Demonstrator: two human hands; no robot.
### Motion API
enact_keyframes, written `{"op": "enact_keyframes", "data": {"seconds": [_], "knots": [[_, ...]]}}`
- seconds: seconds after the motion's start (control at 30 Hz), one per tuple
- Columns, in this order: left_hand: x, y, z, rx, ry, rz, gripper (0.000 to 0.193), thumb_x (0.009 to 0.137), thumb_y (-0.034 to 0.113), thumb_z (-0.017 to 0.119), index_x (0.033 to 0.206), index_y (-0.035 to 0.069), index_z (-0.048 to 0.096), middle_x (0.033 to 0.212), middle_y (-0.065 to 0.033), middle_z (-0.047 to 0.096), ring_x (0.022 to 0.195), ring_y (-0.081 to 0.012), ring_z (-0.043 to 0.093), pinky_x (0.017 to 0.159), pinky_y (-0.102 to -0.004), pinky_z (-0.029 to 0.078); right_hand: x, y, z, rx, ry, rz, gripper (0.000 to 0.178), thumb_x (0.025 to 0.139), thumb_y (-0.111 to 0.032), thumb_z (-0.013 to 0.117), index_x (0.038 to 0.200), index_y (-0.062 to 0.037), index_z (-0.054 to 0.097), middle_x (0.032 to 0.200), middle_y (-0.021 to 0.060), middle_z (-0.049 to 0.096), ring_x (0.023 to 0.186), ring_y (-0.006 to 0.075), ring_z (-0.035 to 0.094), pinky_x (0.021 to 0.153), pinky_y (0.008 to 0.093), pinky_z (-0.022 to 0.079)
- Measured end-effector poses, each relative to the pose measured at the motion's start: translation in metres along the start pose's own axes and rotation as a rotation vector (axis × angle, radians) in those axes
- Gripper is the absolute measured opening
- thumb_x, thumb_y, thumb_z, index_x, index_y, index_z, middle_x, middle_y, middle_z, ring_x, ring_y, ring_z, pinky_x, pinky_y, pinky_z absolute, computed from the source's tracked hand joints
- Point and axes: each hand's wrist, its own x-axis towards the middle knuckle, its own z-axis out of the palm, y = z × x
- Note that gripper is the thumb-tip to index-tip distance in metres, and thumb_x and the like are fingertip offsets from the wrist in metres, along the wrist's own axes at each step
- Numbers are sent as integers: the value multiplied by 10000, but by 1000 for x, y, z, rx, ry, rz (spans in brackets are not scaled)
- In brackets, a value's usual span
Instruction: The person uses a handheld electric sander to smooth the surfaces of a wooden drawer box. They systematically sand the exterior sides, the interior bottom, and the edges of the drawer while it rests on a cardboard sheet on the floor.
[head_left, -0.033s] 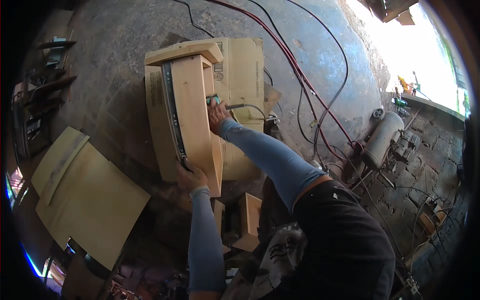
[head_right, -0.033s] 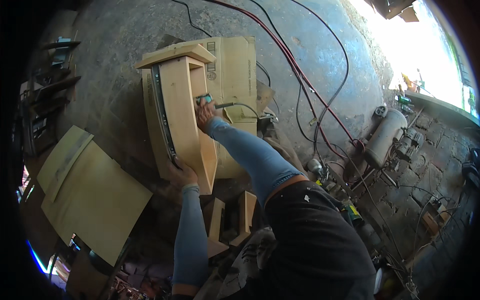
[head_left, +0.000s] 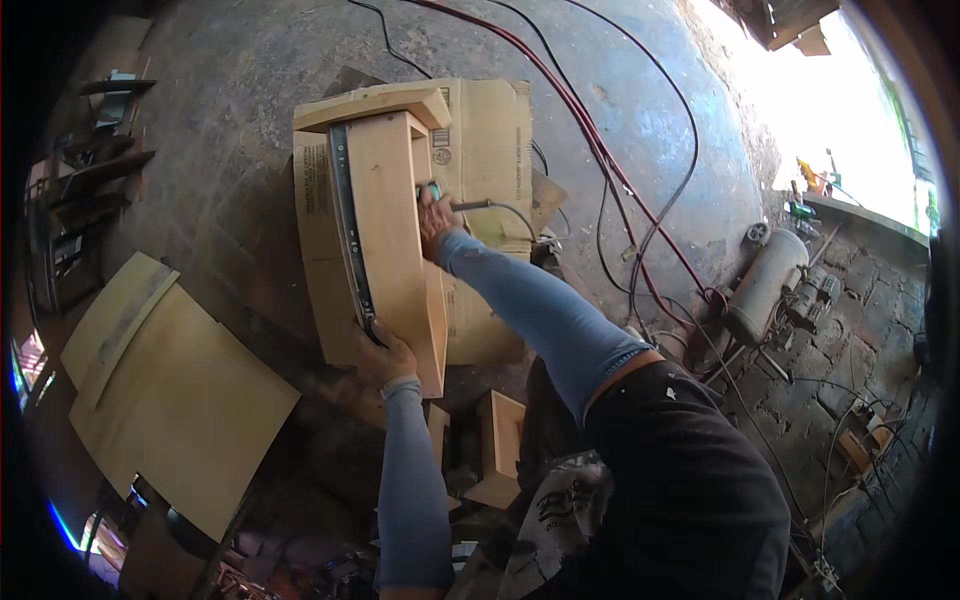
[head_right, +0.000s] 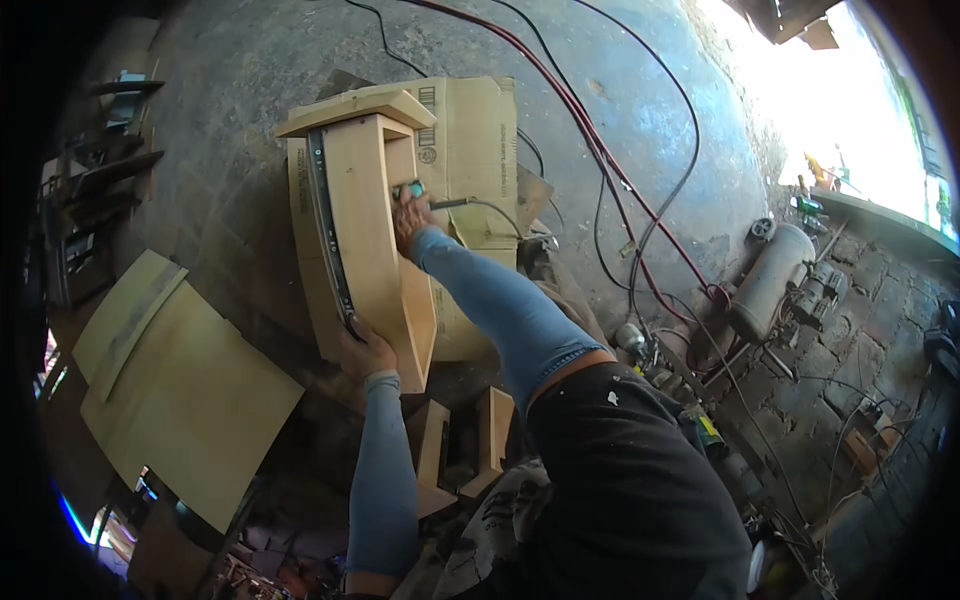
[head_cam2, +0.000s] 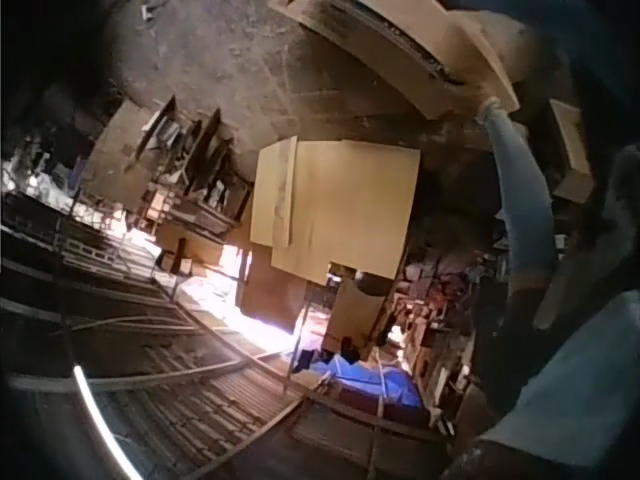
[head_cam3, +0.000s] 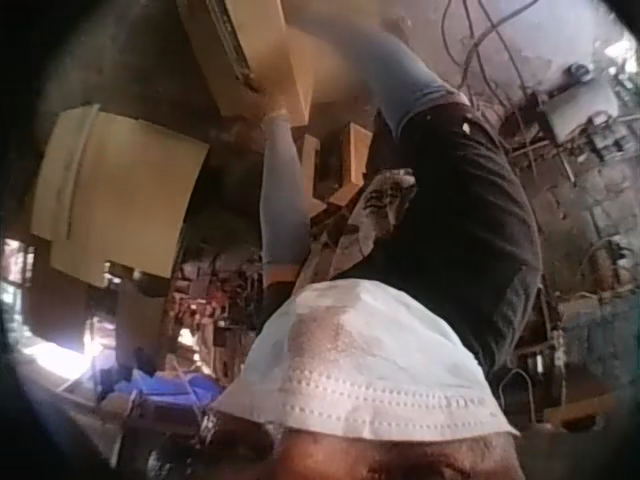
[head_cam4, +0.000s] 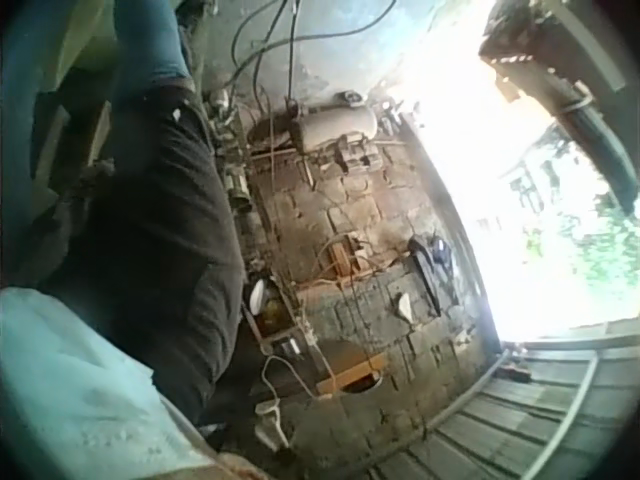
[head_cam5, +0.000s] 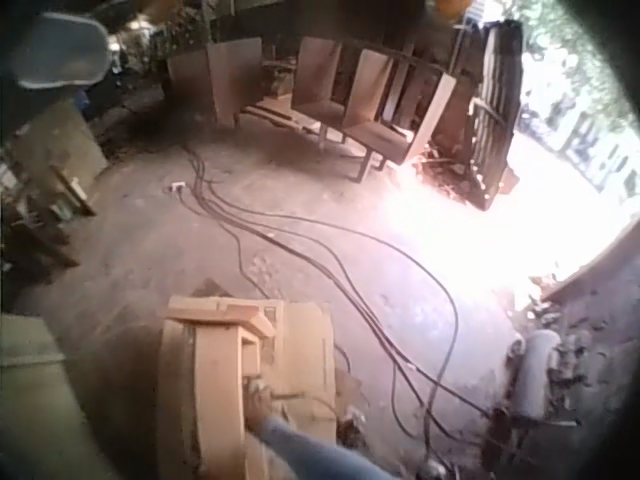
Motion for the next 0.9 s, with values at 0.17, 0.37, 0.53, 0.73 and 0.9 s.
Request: {"op": "enact_keyframes", "data": {"seconds": [0.17, 0.37, 0.53, 0.73, 0.9], "knots": [[1, 6, -13, 0, -48, -58, 543, 1033, 476, 493, 1346, 41, 579, 1169, -243, 703, 1000, -453, 697, 833, -546, 554, 49, 18, 1, 48, 36, 159, 530, 1033, -281, 441, 1513, -61, 486, 1574, 145, 403, 1360, 425, 399, 825, 692, 463], [3, 9, -16, 13, -38, -31, 510, 1031, 456, 501, 1309, 38, 587, 1144, -249, 703, 968, -465, 695, 815, -558, 549, -69, -55, 27, 194, -58, -8, 480, 1029, -255, 464, 1439, -22, 555, 1573, 160, 311, 1128, 426, 490, 745, 723, 481], [2, 5, -17, 3, -38, -41, 497, 1032, 436, 496, 1315, 36, 584, 1135, -242, 711, 968, -465, 693, 818, -560, 545, -44, -29, 9, 206, -61, -80, 471, 1031, -276, 472, 1415, -29, 584, 1526, 179, 370, 1160, 426, 499, 744, 742, 471], [3, 26, -25, -27, -79, -123, 513, 1025, 453, 503, 1300, 27, 580, 1136, -252, 700, 999, -471, 681, 839, -574, 527, 69, 30, -9, 73, 126, 273, 493, 1022, -281, 482, 1482, -108, 521, 1494, 122, 485, 1344, 416, 449, 819, 744, 480], [5, 13, -17, -23, -61, -62, 513, 1029, 453, 492, 1292, 21, 578, 1113, -257, 698, 986, -479, 679, 842, -579, 525, -2, -27, 23, 54, 222, 215, 491, 1005, -316, 506, 1462, -139, 536, 1481, 107, 487, 1324, 386, 421, 823, 693, 465]]}}
